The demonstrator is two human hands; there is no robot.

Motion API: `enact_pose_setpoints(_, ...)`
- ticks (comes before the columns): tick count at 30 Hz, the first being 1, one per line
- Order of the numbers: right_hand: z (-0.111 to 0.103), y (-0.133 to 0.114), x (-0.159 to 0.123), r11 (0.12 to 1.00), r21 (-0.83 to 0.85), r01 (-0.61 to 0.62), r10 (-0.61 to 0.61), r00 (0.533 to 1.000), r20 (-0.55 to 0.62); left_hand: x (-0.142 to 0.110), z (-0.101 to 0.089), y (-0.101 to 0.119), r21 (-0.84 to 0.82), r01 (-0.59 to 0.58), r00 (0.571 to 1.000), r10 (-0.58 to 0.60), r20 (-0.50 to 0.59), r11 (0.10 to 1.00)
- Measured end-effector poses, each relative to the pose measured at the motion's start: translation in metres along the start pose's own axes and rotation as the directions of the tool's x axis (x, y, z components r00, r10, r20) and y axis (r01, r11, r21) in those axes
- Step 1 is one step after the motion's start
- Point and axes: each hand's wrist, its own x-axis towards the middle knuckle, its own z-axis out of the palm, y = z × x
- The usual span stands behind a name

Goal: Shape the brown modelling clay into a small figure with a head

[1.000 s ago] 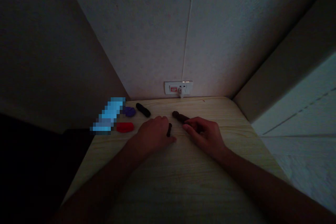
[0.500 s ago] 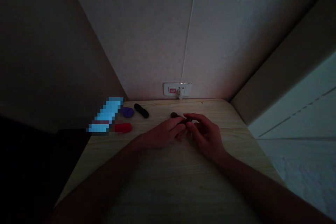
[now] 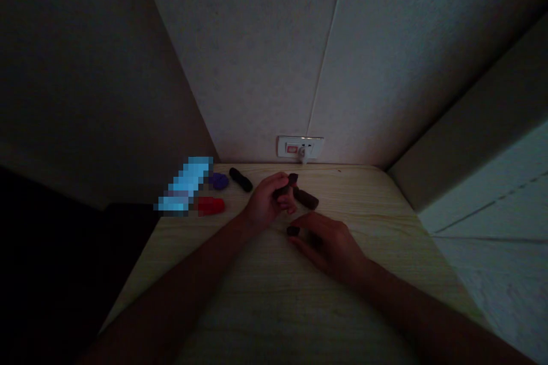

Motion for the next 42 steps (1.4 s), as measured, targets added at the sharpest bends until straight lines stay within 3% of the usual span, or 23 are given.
enact_pose_setpoints(2, 0.000, 0.000, 0.000, 0.999, -0.033, 0.023, -0.022, 1.000, 0.005, 0.000, 0.001, -0.004, 0.028, -0.007, 1.000, 0.007, 0.003, 1.000)
enact_pose_setpoints(4, -0.003, -0.001, 0.000, 0.999, -0.023, -0.031, 0.029, 0.996, -0.088, 0.000, 0.000, -0.008, 0.066, -0.015, 1.000, 0.014, 0.017, 0.998)
enact_pose_setpoints(7, -0.010, -0.002, 0.001, 0.984, 0.042, -0.172, 0.177, 0.947, -0.266, 0.000, -0.002, -0.011, 0.143, -0.028, 0.998, 0.020, 0.055, 0.989)
enact_pose_setpoints(9, -0.012, 0.001, 0.002, 0.982, 0.072, -0.173, 0.187, 0.935, -0.303, -0.002, -0.002, -0.010, 0.215, -0.030, 0.995, 0.008, 0.101, 0.976)
enact_pose_setpoints(13, -0.014, 0.010, 0.007, 0.999, 0.046, 0.003, 0.008, 0.970, -0.242, -0.007, 0.000, -0.009, 0.334, -0.012, 0.976, -0.061, 0.209, 0.942)
enact_pose_setpoints(16, -0.016, 0.012, 0.009, 0.999, 0.014, 0.052, -0.047, 0.969, -0.244, -0.010, -0.001, -0.010, 0.406, -0.026, 0.966, -0.082, 0.246, 0.913)
enact_pose_setpoints(24, -0.019, 0.010, 0.009, 1.000, 0.002, 0.003, -0.003, 0.968, -0.253, -0.009, -0.008, -0.006, 0.467, -0.086, 0.961, -0.051, 0.273, 0.880)
enact_pose_setpoints(28, -0.018, 0.011, 0.009, 0.995, 0.064, -0.081, 0.095, 0.960, -0.261, -0.008, -0.008, -0.003, 0.535, -0.151, 0.954, -0.019, 0.298, 0.831)
enact_pose_setpoints(33, -0.016, 0.014, 0.007, 0.973, 0.174, -0.150, 0.180, 0.968, -0.172, -0.009, -0.009, -0.010, 0.527, -0.132, 0.950, -0.045, 0.310, 0.839)
enact_pose_setpoints(39, -0.020, 0.012, 0.010, 0.999, 0.002, 0.050, -0.049, 0.988, -0.146, -0.012, -0.008, -0.014, 0.451, -0.066, 0.961, -0.064, 0.268, 0.890)
enact_pose_setpoints(42, -0.022, 0.009, 0.010, 0.996, -0.060, 0.073, -0.080, 0.988, -0.133, -0.012, -0.008, -0.015, 0.467, -0.058, 0.951, -0.093, 0.295, 0.883)
